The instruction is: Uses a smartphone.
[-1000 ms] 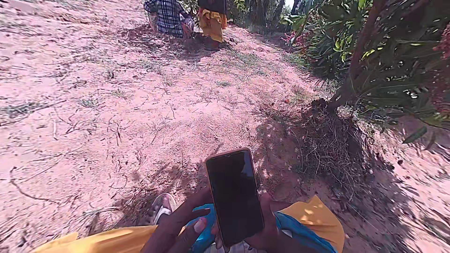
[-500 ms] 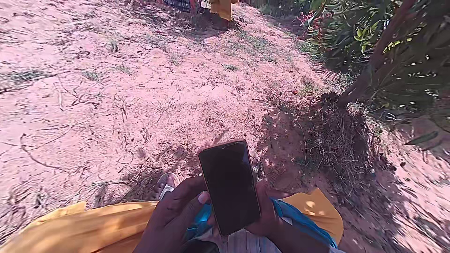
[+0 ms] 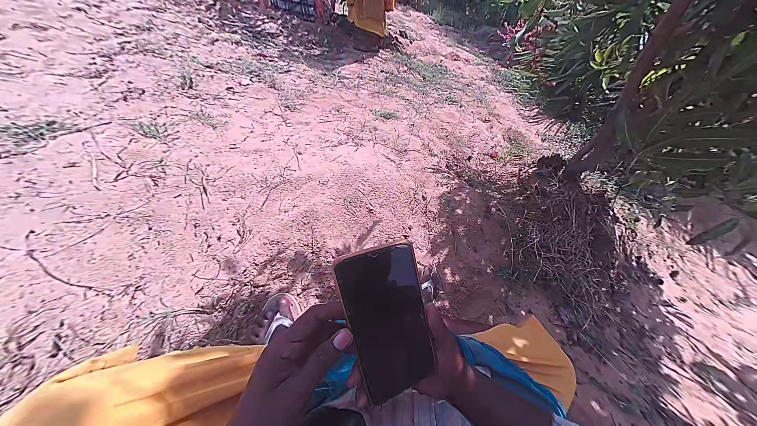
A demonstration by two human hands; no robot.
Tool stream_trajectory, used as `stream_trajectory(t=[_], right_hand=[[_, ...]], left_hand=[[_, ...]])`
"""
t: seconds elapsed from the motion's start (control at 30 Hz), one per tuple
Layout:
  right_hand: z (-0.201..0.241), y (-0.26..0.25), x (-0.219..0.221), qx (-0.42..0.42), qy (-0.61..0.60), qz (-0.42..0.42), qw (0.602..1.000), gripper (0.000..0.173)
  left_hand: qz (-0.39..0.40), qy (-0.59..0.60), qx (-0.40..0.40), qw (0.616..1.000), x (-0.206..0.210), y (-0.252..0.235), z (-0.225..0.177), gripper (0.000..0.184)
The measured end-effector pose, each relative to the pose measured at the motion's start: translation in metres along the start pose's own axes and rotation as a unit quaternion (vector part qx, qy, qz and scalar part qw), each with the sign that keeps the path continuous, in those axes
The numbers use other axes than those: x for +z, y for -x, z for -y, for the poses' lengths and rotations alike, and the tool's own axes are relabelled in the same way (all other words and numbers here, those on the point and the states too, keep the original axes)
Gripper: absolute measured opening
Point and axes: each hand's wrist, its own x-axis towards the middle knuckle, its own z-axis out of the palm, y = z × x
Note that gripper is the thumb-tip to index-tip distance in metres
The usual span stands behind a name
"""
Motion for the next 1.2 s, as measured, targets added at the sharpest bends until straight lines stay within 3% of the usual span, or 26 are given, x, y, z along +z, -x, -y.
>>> stream_trajectory(t=[1.2], right_hand=[[-0.0006,0.0003,-0.0016,0.01,-0.014,0.01,1.0,0.065]], left_hand=[[0.02,-0.004,0.011,1.0,-0.0027,0.0048,0.0019,0.022]])
